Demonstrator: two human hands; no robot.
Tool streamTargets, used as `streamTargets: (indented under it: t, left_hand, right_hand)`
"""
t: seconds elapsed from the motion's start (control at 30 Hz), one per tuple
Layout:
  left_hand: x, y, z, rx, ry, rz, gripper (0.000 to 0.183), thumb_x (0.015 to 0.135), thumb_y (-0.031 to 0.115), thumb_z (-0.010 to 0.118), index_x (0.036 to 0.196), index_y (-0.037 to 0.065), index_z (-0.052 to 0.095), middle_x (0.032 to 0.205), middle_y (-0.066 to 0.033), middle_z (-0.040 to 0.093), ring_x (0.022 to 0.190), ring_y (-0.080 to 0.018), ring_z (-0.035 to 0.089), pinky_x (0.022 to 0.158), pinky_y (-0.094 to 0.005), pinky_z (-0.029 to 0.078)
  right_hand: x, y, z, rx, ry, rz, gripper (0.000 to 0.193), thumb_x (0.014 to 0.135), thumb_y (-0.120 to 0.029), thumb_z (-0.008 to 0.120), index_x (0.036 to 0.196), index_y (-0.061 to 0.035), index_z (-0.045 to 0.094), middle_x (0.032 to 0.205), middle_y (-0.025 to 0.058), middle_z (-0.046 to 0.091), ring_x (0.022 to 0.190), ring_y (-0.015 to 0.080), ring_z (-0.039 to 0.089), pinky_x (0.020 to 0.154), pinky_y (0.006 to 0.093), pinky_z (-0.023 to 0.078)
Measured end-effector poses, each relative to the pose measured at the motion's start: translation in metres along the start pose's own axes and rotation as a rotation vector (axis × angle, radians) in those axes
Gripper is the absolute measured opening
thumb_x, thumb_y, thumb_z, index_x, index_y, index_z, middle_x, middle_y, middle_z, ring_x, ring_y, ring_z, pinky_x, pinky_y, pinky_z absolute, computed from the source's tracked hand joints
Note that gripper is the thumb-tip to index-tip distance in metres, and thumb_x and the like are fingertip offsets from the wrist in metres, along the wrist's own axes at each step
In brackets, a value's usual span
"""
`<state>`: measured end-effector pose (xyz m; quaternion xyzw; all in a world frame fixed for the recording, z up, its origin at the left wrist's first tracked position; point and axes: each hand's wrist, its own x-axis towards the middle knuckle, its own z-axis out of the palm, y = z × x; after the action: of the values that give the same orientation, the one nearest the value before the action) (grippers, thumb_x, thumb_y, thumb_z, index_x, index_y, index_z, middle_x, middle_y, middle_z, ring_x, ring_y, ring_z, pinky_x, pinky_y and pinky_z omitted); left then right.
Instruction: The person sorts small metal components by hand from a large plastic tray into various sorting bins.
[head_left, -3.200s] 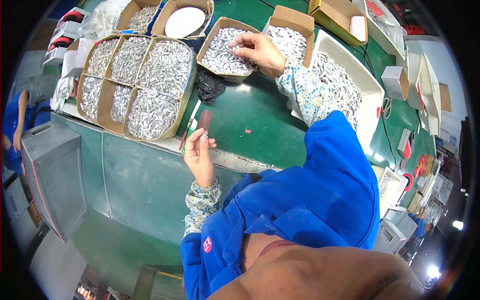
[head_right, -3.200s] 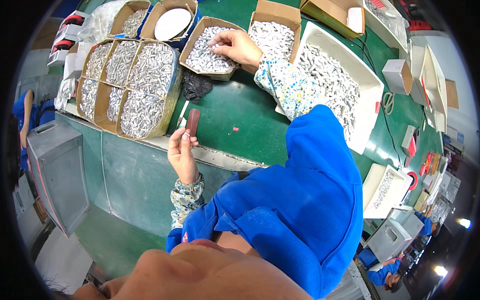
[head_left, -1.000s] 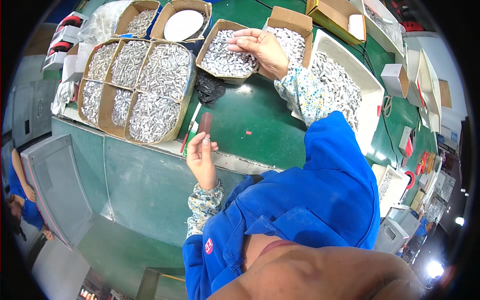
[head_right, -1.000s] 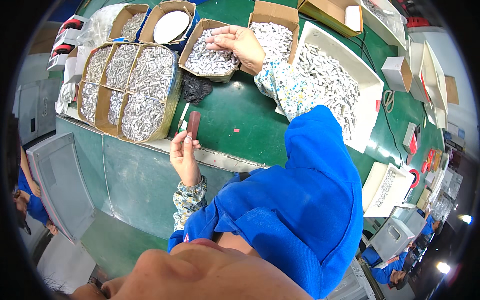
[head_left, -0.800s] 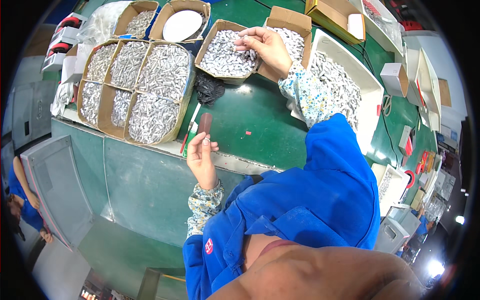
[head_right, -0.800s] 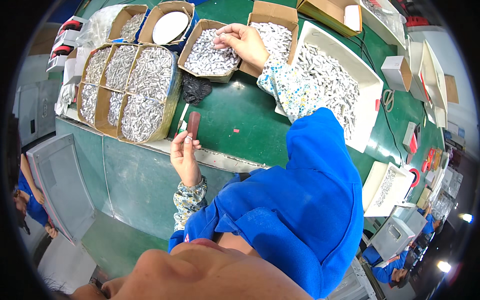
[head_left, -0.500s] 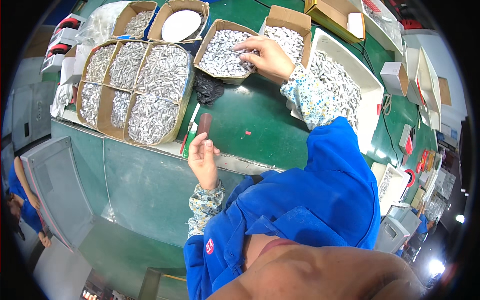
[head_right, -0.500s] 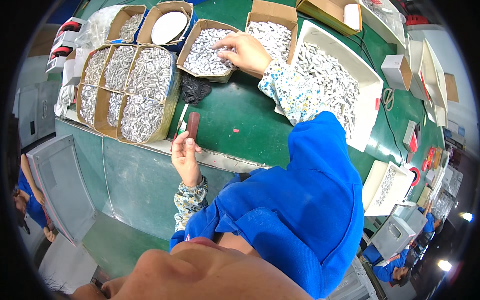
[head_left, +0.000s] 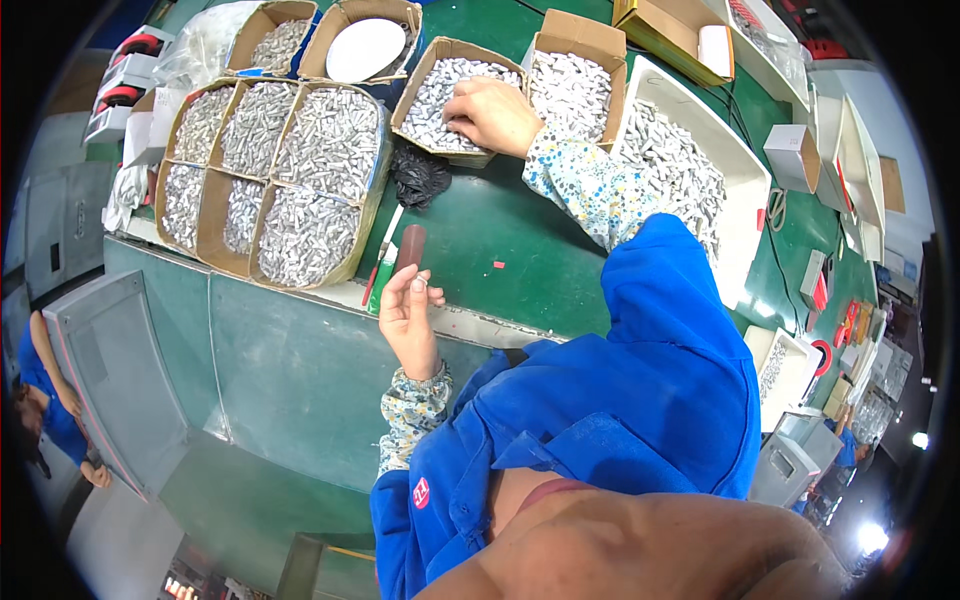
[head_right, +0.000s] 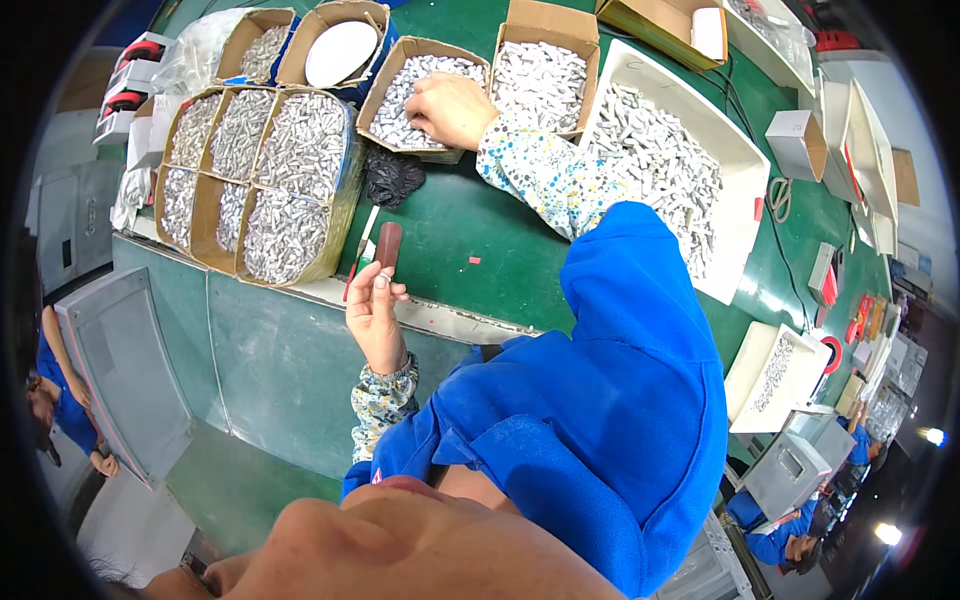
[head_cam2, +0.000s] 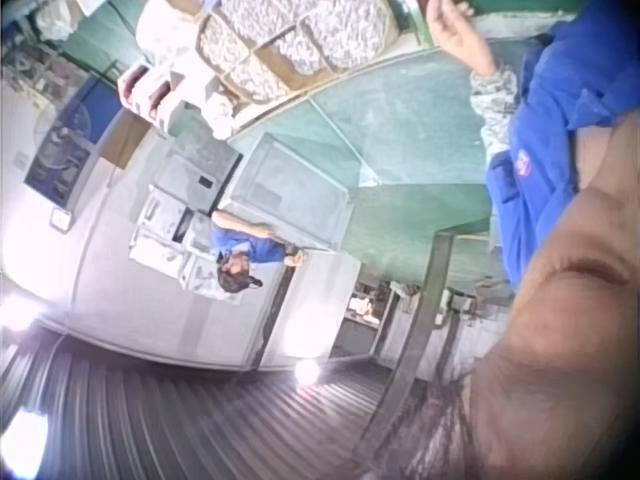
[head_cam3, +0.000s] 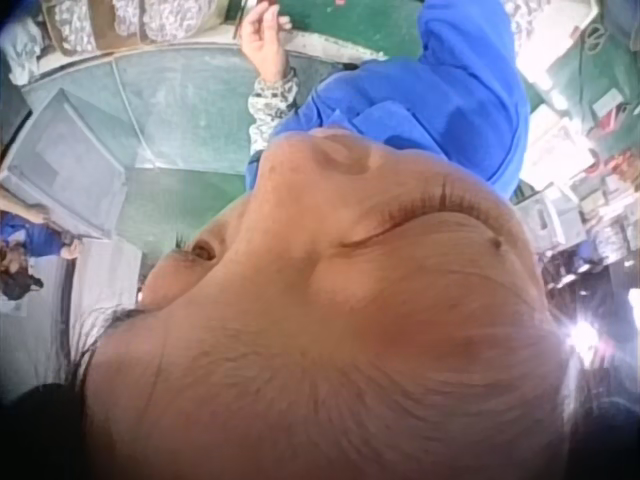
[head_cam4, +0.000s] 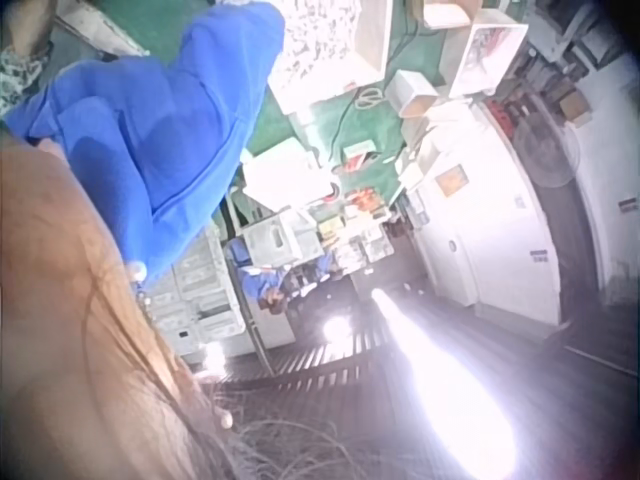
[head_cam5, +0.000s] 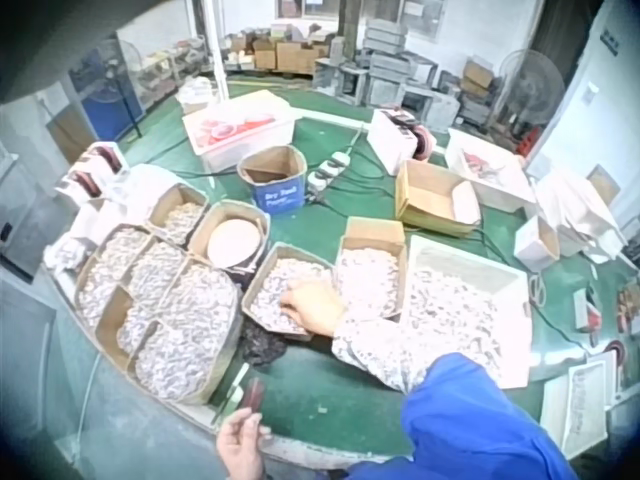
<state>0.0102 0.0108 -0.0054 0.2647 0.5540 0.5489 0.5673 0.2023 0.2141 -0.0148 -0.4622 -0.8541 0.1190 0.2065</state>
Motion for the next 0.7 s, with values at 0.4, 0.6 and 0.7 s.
streamTargets:
  t: [0.4,0.6,0.7]
  left_hand:
    - [0.001,-0.001,-0.001,-0.012,-0.001,-0.001,0.02,0.086,0.007,0.052,0.104,-0.002,0.051,0.092,-0.01,0.058,0.067,-0.0092,0.055,0.06,-0.0216,0.047]
    - [0.001,-0.002,0.0,0.01,-0.02,-0.003,0.021,0.086,0.007,0.051,0.105,-0.002,0.051,0.093,-0.0104,0.058,0.068,-0.0095,0.055,0.062,-0.0219,0.047]
    - [0.0,0.0,-0.002,0.018,-0.021,-0.003,0.022,0.087,0.008,0.051,0.106,-0.002,0.05,0.094,-0.0106,0.057,0.069,-0.0096,0.055,0.063,-0.022,0.047]
  right_hand:
    - [0.001,0.009,-0.014,0.102,0.016,-0.051,0.011,0.07,-0.014,0.061,0.079,-0.0094,0.058,0.081,0.0058,0.056,0.083,0.0258,0.055,0.069,0.0365,0.044]
    - [0.01,-0.003,0.011,-0.015,-0.04,-0.289,0.006,0.066,-0.015,0.063,0.068,-0.0112,0.059,0.072,0.0038,0.049,0.074,0.0233,0.051,0.067,0.0349,0.041]
    - [0.013,-0.003,0.012,-0.021,-0.036,-0.271,0.007,0.067,-0.015,0.062,0.065,-0.0103,0.057,0.072,0.0038,0.048,0.074,0.0232,0.051,0.067,0.0349,0.041]
